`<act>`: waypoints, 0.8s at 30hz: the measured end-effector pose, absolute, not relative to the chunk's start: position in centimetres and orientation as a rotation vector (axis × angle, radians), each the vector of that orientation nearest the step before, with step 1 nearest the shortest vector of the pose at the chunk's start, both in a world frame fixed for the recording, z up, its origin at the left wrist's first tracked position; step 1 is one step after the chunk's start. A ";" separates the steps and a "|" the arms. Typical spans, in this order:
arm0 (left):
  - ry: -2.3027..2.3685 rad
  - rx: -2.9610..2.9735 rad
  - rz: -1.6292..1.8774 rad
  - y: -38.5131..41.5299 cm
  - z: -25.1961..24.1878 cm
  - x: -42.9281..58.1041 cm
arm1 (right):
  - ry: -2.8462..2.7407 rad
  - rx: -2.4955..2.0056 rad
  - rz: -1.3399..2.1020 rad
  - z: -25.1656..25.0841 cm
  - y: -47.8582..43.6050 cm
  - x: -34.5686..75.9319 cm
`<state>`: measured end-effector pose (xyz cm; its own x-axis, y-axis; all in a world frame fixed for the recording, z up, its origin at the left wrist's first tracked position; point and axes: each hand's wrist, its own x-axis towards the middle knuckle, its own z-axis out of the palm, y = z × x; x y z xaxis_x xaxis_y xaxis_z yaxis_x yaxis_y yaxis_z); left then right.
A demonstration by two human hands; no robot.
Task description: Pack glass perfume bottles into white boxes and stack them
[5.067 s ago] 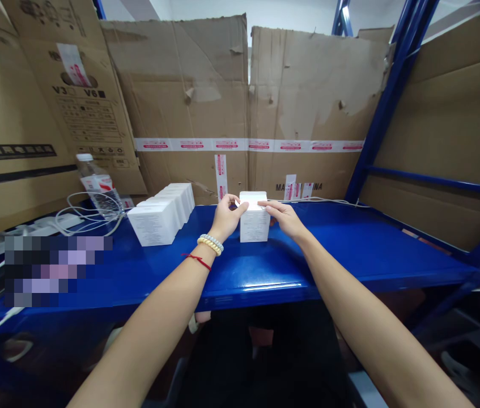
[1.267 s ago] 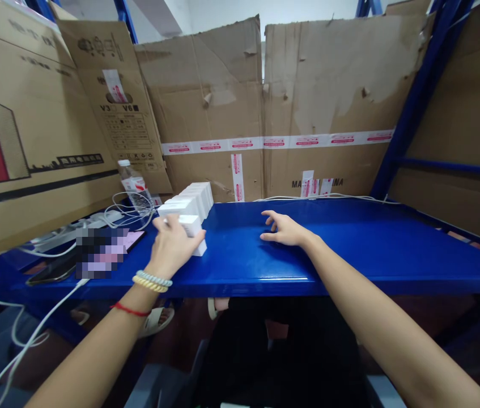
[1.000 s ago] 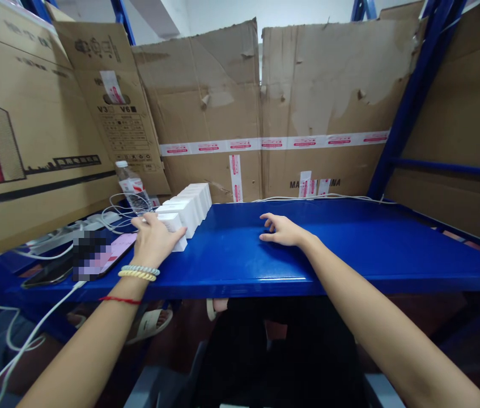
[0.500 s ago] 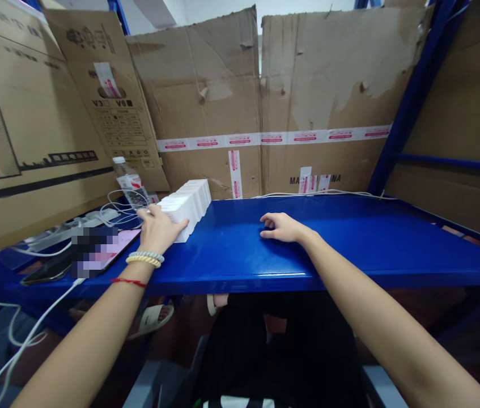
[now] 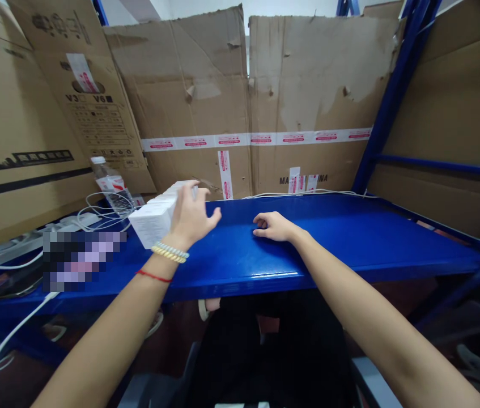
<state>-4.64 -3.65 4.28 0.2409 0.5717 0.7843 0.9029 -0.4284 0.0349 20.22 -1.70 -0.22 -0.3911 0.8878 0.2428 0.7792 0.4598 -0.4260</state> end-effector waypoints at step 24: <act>-1.403 -2.600 -0.156 0.4 0.6 0.2 | -2.199 -1.532 0.301 -0.1 -1.1 20.6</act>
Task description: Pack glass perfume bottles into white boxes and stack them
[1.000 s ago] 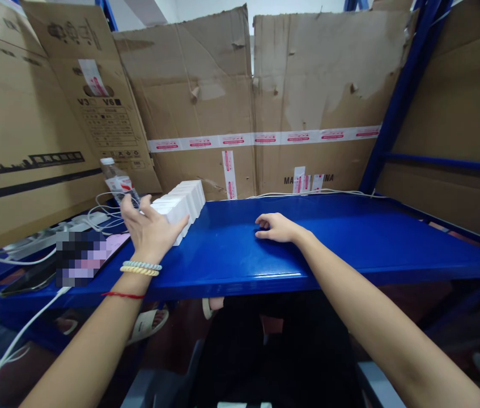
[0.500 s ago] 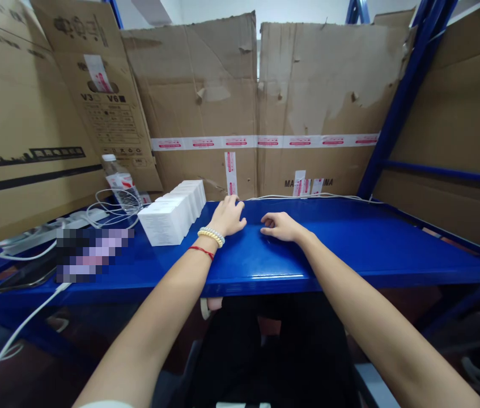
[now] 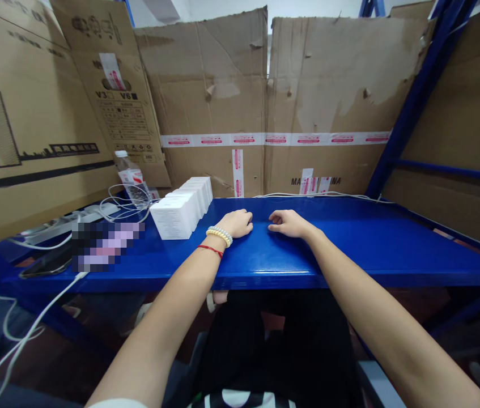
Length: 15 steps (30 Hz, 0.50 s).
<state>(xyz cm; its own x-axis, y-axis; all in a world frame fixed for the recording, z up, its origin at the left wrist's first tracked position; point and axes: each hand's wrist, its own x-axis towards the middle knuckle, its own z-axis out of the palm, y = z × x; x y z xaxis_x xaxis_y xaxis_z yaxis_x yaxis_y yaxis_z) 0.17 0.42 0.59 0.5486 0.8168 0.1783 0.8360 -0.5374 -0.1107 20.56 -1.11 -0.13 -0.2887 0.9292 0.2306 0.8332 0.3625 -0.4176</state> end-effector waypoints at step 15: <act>-1.423 -2.646 -0.192 1.1 0.3 0.1 | -2.216 -1.530 0.321 0.1 -1.3 20.5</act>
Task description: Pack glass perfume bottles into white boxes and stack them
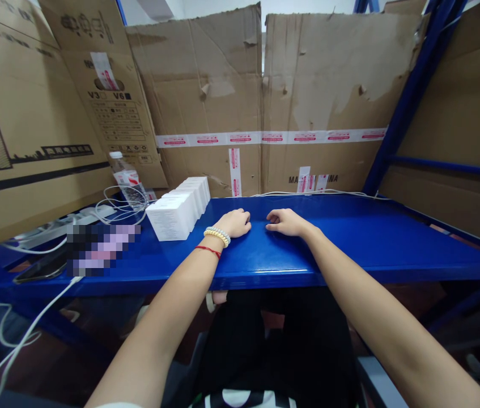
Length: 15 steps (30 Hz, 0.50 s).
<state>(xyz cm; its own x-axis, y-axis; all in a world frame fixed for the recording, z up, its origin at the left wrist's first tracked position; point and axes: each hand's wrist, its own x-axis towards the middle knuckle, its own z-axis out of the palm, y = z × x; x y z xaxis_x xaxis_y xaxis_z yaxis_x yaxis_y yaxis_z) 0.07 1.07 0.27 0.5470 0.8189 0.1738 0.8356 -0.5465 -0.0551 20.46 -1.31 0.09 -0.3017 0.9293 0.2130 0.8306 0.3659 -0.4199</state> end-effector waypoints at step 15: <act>-1.423 -2.658 -0.213 1.4 0.0 0.0 | -2.208 -1.524 0.322 -0.3 -0.9 20.6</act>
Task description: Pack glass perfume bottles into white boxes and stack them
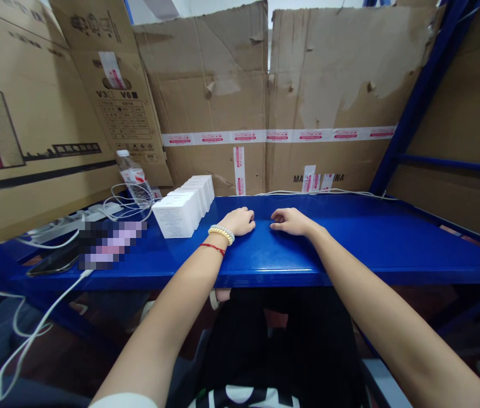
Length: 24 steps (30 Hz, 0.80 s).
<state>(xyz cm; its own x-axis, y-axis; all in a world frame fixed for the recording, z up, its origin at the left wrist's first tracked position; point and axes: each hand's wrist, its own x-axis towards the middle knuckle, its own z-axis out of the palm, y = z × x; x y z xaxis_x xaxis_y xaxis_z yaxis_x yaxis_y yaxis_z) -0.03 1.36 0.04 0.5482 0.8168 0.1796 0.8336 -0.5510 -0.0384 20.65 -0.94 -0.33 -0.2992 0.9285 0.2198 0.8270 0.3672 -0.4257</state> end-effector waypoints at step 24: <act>-1.438 -2.677 -0.235 1.3 0.1 0.0 | -2.225 -1.581 0.289 0.1 -1.3 20.5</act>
<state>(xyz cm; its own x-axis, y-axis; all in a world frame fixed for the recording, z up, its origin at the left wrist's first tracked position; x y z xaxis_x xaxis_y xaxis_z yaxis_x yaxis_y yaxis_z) -0.04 1.31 0.07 0.5440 0.8197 0.1794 0.8342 -0.5514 -0.0099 20.50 -1.32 0.07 -0.2847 0.9383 0.1963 0.8570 0.3409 -0.3865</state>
